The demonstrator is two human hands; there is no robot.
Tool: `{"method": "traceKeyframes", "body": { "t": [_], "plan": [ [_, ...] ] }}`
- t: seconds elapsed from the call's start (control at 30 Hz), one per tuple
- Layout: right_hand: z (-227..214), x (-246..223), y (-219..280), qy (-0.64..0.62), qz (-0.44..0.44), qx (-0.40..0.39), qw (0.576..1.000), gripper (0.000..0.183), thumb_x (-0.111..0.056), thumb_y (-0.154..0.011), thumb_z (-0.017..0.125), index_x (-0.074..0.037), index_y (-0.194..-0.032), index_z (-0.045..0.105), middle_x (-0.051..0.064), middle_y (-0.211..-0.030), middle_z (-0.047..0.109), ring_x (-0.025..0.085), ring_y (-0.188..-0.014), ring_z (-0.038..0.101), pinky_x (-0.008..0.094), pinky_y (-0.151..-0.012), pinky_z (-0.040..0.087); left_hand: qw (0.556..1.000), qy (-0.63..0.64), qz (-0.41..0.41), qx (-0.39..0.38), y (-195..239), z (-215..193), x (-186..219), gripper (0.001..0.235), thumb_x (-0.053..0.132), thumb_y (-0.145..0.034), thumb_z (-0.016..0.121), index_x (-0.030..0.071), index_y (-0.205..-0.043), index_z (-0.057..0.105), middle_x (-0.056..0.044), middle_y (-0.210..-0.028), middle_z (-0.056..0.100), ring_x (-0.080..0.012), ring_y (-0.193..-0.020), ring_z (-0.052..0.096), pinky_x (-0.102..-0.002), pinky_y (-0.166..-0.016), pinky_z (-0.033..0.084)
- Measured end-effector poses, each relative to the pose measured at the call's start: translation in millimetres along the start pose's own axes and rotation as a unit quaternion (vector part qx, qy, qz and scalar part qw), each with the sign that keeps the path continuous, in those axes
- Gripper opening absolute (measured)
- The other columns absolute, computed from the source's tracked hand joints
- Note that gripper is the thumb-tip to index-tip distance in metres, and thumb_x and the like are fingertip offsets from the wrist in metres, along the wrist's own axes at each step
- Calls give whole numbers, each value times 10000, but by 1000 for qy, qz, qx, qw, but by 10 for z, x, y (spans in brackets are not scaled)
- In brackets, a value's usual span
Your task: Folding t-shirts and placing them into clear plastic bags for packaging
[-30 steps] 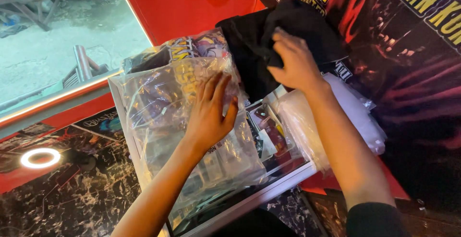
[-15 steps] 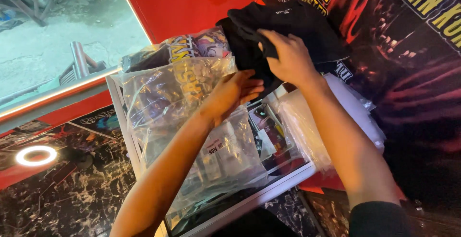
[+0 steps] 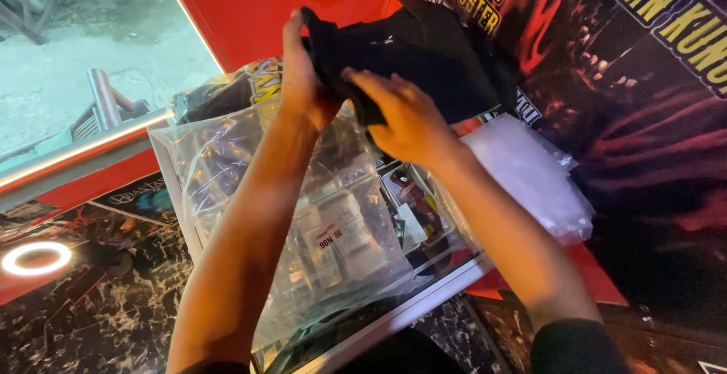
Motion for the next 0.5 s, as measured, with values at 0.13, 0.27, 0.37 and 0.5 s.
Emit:
{"method": "traceKeyframes", "body": {
  "t": [0.13, 0.27, 0.37, 0.5],
  "plan": [
    [647, 110, 217, 83, -72, 29, 994, 878, -95, -691, 676, -131, -1538, 447, 64, -1614, 460, 280, -1485, 445, 544, -1241, 224, 968, -166, 111, 154, -206, -583, 69, 362, 367, -711, 612, 61, -897, 663, -108, -703, 659, -243, -525, 607, -359, -440, 490],
    [467, 214, 219, -96, 65, 56, 992, 514, -301, -1042, 513, -188, -1538, 440, 95, -1553, 532, 459, -1470, 376, 447, -1251, 228, 927, -219, 249, 173, -447, -801, 150, 236, 91, -646, 592, 92, -882, 602, -64, -708, 595, -186, -609, 569, -327, -505, 480],
    [57, 605, 183, -238, 144, 233, 932, 553, -488, -1036, 495, -51, -1367, 567, 137, -1238, 718, 198, -1137, 655, 332, -975, 502, 942, -248, 183, 130, -5, -2, 286, 803, 360, -796, 582, 184, -1558, 400, -40, -1442, 592, -147, -1075, 642, -315, -854, 546],
    [-299, 974, 317, -537, 243, 427, 686, 668, -396, -859, 726, 0, -1373, 567, 171, -1401, 660, 240, -1288, 635, 368, -1111, 516, 847, -415, 332, 12, -493, 467, 165, 676, 438, -893, 526, 84, -1469, 532, -117, -1503, 605, -201, -1422, 514, -307, -1197, 282]
  ]
}}
Point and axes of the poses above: each hand's wrist, its own y-axis away from the middle knuckle, its own z-axis out of the palm, x = y × z, the point moved 7 cm from there along -y, towards the middle knuckle
